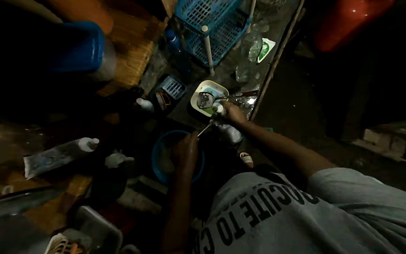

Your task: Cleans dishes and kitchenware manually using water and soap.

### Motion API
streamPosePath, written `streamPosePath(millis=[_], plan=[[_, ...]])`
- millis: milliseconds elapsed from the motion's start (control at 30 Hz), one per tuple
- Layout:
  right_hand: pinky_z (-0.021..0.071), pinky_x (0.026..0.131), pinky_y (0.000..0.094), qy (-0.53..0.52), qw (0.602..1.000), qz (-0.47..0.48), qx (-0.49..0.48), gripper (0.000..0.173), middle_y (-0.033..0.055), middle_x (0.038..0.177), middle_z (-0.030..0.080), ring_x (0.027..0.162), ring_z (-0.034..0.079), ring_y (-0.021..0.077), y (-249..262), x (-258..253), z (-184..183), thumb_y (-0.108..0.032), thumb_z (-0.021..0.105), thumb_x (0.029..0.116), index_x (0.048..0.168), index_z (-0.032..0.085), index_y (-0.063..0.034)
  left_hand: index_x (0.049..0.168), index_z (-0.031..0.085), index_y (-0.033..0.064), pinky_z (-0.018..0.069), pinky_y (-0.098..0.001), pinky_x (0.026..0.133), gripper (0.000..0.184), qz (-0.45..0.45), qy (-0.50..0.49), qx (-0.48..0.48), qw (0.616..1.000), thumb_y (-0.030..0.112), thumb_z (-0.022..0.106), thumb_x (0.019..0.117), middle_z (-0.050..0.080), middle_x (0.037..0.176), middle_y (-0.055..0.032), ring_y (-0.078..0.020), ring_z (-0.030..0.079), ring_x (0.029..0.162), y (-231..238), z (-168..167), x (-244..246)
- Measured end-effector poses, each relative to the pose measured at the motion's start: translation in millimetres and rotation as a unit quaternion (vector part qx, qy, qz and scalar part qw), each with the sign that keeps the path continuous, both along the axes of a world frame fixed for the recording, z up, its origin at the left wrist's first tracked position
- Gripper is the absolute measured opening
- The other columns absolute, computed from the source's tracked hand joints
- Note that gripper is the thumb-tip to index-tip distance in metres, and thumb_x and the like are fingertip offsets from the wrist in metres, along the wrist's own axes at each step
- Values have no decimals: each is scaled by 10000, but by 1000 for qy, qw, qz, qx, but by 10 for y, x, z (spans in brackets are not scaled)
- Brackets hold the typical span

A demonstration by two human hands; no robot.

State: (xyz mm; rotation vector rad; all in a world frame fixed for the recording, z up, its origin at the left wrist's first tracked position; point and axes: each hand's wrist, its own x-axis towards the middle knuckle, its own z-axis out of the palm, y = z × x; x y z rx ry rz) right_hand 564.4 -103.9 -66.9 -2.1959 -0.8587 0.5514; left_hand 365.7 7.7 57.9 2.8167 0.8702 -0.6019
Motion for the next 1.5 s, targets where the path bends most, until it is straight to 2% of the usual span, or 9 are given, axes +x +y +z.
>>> streamPosePath(millis=[233, 300, 433, 667, 800, 933, 1100, 1300, 1500], plan=[[426, 1142, 442, 176, 868, -406, 223, 557, 304, 1449, 503, 1344, 524, 356, 469, -278, -92, -94, 571, 1030, 1503, 348, 97, 1506, 477, 128, 537, -549, 948, 420, 90, -48, -82, 991, 167, 445, 1089, 616, 1358, -192, -386, 656, 1157, -465, -24, 219], [395, 1158, 451, 235, 881, -382, 151, 534, 302, 1484, 478, 1384, 486, 357, 513, -320, 151, -80, 559, 1034, 1500, 373, 102, 1537, 432, 116, 528, -537, 977, 455, 96, -66, -114, 987, 126, 443, 1082, 583, 1399, -207, -388, 646, 1175, -522, -79, 281], [542, 749, 423, 351, 854, -340, 179, 305, 187, 1056, 629, 837, 621, 243, 538, -499, 341, -176, 463, 1088, 1294, 560, 27, 1530, 421, 103, 520, -525, 998, 440, 143, -128, -172, 966, 113, 442, 1090, 594, 1362, -238, -396, 651, 1160, -456, -235, 345], [540, 968, 468, 259, 944, -124, 164, 354, 238, 1205, 659, 1109, 658, 312, 412, -721, 285, -194, 483, 1080, 1322, 578, 46, 1553, 280, -6, 514, -546, 1008, 577, 204, -123, -237, 942, 80, 529, 1040, 596, 1328, -287, -403, 640, 1180, -359, -337, 408], [549, 880, 419, 396, 855, -231, 243, 392, 164, 1157, 644, 1000, 638, 220, 466, -446, 99, -289, 486, 1086, 1350, 535, -4, 1457, 415, -51, 520, -503, 993, 476, 191, -86, -307, 928, 283, 407, 1118, 634, 1232, -275, -359, 660, 1116, -330, -513, 284], [534, 765, 395, 409, 883, -156, 172, 338, 137, 996, 635, 843, 608, 193, 464, -621, 114, -266, 540, 1059, 1241, 585, 15, 1468, 403, -77, 447, -511, 1100, 462, 194, -98, -304, 928, 191, 457, 1096, 581, 1354, -293, -382, 579, 1282, -360, -540, 328], [474, 1031, 514, 203, 978, -8, -46, 415, 299, 1290, 604, 1178, 605, 389, 333, -232, 344, -206, 507, 1084, 1370, 521, 95, 1444, 476, -16, 504, -489, 1008, 489, 171, -66, -427, 886, 340, 378, 1123, 605, 1317, -256, -339, 633, 1162, -113, -711, 99], [460, 879, 749, -16, 936, 83, -342, 420, 330, 1205, 641, 1135, 612, 539, 279, 542, 327, -301, 619, 1004, 1239, 623, 47, 1465, 454, 20, 518, -436, 946, 441, 348, -66, -426, 832, 294, 383, 1127, 584, 1344, -225, -294, 631, 1112, 447, -1039, -673], [468, 844, 771, -83, 933, 66, -344, 373, 334, 1290, 602, 1172, 581, 574, 364, 883, 29, -192, 649, 981, 1312, 615, -24, 1496, 444, 34, 504, -525, 994, 499, 512, -84, -353, 778, 332, 481, 1097, 526, 1423, -269, -386, 588, 1217, 922, -1788, -1408]])
